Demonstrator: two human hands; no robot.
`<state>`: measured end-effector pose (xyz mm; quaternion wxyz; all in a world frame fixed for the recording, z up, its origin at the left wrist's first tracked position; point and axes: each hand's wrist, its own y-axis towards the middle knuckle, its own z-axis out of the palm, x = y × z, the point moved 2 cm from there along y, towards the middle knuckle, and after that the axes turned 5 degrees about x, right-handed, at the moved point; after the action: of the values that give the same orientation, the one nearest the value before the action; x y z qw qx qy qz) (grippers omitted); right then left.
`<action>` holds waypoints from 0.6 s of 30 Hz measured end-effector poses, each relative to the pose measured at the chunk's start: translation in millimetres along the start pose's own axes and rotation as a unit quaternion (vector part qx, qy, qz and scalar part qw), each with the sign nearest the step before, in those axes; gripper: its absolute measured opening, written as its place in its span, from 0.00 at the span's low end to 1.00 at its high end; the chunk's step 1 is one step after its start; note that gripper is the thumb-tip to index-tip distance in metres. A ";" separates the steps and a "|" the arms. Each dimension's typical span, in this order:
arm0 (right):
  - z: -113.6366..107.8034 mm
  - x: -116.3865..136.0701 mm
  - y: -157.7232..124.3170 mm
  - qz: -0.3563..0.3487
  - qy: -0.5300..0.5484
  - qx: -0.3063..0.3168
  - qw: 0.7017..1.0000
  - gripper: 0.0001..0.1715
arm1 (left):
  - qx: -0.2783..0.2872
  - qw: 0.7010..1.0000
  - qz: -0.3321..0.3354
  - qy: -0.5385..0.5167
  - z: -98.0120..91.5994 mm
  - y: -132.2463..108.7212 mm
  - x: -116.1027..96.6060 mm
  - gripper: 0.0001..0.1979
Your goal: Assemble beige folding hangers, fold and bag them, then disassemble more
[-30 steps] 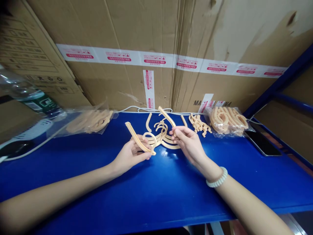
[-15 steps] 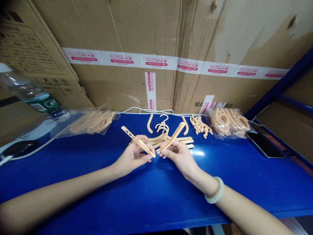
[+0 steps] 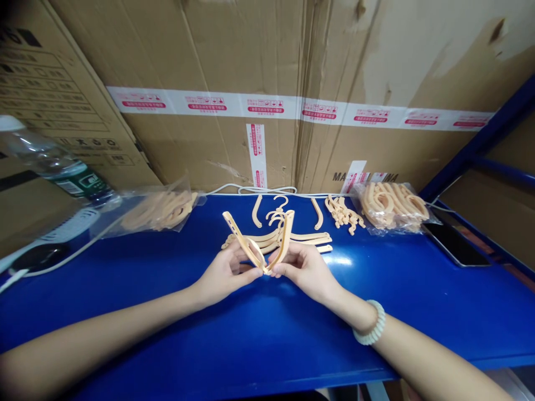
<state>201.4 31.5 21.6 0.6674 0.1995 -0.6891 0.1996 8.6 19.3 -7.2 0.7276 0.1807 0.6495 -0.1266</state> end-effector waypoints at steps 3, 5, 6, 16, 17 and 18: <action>4.0 -0.6 -2.8 -0.004 -0.011 -0.020 1.000 0.14 | -0.022 1.000 -0.009 0.005 0.5 -1.4 -0.1 0.19; 7.4 -1.5 -3.8 -0.009 -0.019 -0.041 0.999 0.14 | -0.032 0.999 -0.009 0.006 1.2 -1.7 0.2 0.17; 8.9 -2.1 -3.8 -0.011 -0.020 -0.050 0.998 0.14 | -0.035 0.999 -0.007 0.005 1.7 -1.5 0.2 0.17; -34.2 20.9 6.1 -0.016 -0.050 -0.035 0.998 0.18 | -0.091 0.995 -0.013 -0.047 -24.8 6.1 -17.2 0.19; -45.1 25.9 7.4 -0.018 -0.078 -0.019 0.997 0.18 | -0.103 0.992 -0.021 -0.066 -32.9 8.0 -19.4 0.20; -55.8 30.5 8.5 -0.018 -0.116 -0.005 0.993 0.19 | -0.112 0.990 -0.027 -0.081 -41.3 10.1 -21.5 0.21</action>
<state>242.8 68.6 53.6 0.5874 0.2306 -0.7591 0.1598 -27.0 45.0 11.3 0.7898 0.0697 0.6032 -0.0865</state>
